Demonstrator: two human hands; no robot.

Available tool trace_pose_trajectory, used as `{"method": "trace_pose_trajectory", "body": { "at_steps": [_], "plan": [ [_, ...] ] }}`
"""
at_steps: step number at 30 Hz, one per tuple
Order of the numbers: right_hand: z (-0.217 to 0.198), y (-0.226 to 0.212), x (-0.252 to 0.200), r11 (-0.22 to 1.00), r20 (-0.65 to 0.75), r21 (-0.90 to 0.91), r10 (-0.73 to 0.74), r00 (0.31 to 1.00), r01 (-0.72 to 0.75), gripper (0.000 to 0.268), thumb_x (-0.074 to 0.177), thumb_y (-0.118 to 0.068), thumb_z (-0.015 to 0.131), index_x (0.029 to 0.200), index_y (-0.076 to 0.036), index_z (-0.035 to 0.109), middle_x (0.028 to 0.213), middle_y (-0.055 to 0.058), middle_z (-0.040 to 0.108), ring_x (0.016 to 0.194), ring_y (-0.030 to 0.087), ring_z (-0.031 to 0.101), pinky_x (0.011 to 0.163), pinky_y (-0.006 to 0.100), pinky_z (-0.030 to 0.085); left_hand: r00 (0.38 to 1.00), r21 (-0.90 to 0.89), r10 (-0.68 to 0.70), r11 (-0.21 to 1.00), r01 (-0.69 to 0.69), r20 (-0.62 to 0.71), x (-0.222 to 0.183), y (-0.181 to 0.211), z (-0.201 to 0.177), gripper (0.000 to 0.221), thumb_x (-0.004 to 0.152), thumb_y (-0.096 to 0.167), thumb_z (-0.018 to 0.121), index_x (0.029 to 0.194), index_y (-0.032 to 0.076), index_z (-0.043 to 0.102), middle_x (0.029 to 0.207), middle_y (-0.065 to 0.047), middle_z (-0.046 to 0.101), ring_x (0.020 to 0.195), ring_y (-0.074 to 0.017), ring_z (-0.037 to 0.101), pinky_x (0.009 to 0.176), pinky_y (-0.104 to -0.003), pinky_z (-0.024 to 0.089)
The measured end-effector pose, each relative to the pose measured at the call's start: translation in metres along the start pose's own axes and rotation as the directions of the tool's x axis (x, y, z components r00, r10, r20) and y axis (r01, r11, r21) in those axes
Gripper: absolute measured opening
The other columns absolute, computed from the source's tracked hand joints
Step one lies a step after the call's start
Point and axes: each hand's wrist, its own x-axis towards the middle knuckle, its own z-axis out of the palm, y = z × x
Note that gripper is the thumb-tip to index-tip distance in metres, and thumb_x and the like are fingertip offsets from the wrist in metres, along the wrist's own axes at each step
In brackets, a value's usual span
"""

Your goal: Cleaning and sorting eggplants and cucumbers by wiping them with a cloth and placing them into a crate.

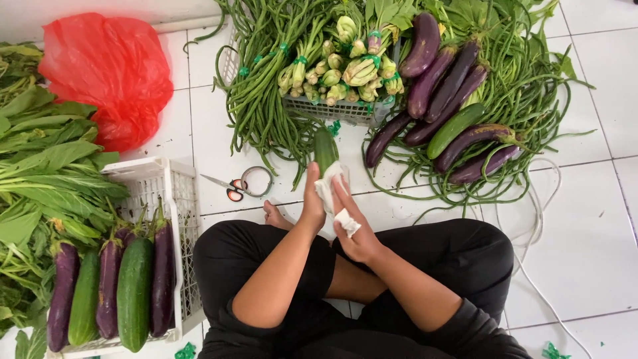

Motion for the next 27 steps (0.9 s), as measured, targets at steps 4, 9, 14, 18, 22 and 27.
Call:
{"method": "trace_pose_trajectory", "body": {
  "at_steps": [4,9,14,18,22,27],
  "plan": [
    [-0.002,0.043,-0.012,0.991,-0.16,0.097,0.104,0.982,-0.089,0.066,0.108,-0.026,0.036,0.161,0.002,0.011,0.168,0.026,0.01,0.154,0.041,0.007,0.124,0.059,0.007,0.969,0.325,0.077,0.933,-0.152,0.233,-0.042,0.008,0.049,0.063,0.106,0.048,0.05,0.151,0.006,0.039,0.142,-0.013,0.051,0.131,-0.021,0.049,0.118,-0.043,0.033],
    [-0.041,0.065,-0.006,0.948,-0.578,0.215,0.319,0.751,-0.237,0.06,0.112,-0.039,0.033,0.162,-0.009,0.022,0.166,0.018,0.023,0.152,0.03,0.023,0.128,0.05,0.014,0.867,0.885,-0.321,0.399,-0.241,0.381,-0.08,0.03,0.074,0.061,0.104,0.055,0.039,0.154,0.021,0.034,0.126,-0.021,0.064,0.121,-0.0393,0.062,0.105,-0.054,0.046],
    [-0.063,0.069,0.0,0.885,-0.607,0.423,0.437,0.664,-0.196,0.067,0.11,-0.051,0.03,0.16,-0.006,0.027,0.161,0.019,0.036,0.148,0.031,0.034,0.127,0.048,0.021,0.814,0.873,-0.327,0.271,-0.405,0.479,-0.086,0.04,0.074,0.061,0.099,0.055,0.05,0.148,0.019,0.042,0.106,-0.013,0.071,0.097,-0.0334,0.07,0.087,-0.046,0.053],
    [-0.058,0.064,0.013,0.775,-0.647,0.372,0.611,0.457,-0.51,0.087,0.102,-0.053,0.063,0.158,-0.002,0.02,0.159,0.024,0.032,0.147,0.036,0.035,0.122,0.051,0.033,0.794,0.82,-0.205,0.14,-0.555,0.573,-0.09,0.049,0.072,0.054,0.096,0.049,0.056,0.135,0.013,0.052,0.095,-0.016,0.071,0.089,-0.0363,0.07,0.079,-0.045,0.052],
    [-0.063,0.052,0.031,0.602,-0.562,0.473,0.768,0.306,-0.643,0.108,0.092,-0.066,0.068,0.158,-0.001,0.014,0.156,0.025,0.035,0.144,0.036,0.042,0.113,0.055,0.042,0.753,0.751,-0.162,-0.087,-0.654,0.638,-0.093,0.06,0.083,0.059,0.093,0.049,0.057,0.133,0.007,0.053,0.089,-0.018,0.069,0.086,-0.0349,0.069,0.081,-0.043,0.049],
    [-0.064,0.061,0.018,0.697,-0.613,0.705,0.692,0.382,-0.131,0.059,0.107,-0.049,0.052,0.068,-0.006,0.062,0.069,0.013,0.067,0.061,0.02,0.064,0.063,0.029,0.056,0.834,0.885,-0.31,0.071,-0.459,0.457,-0.105,0.076,0.107,0.057,0.086,0.049,0.065,0.115,0.0,0.061,0.089,-0.017,0.066,0.088,-0.0334,0.066,0.08,-0.041,0.05]
  ]
}}
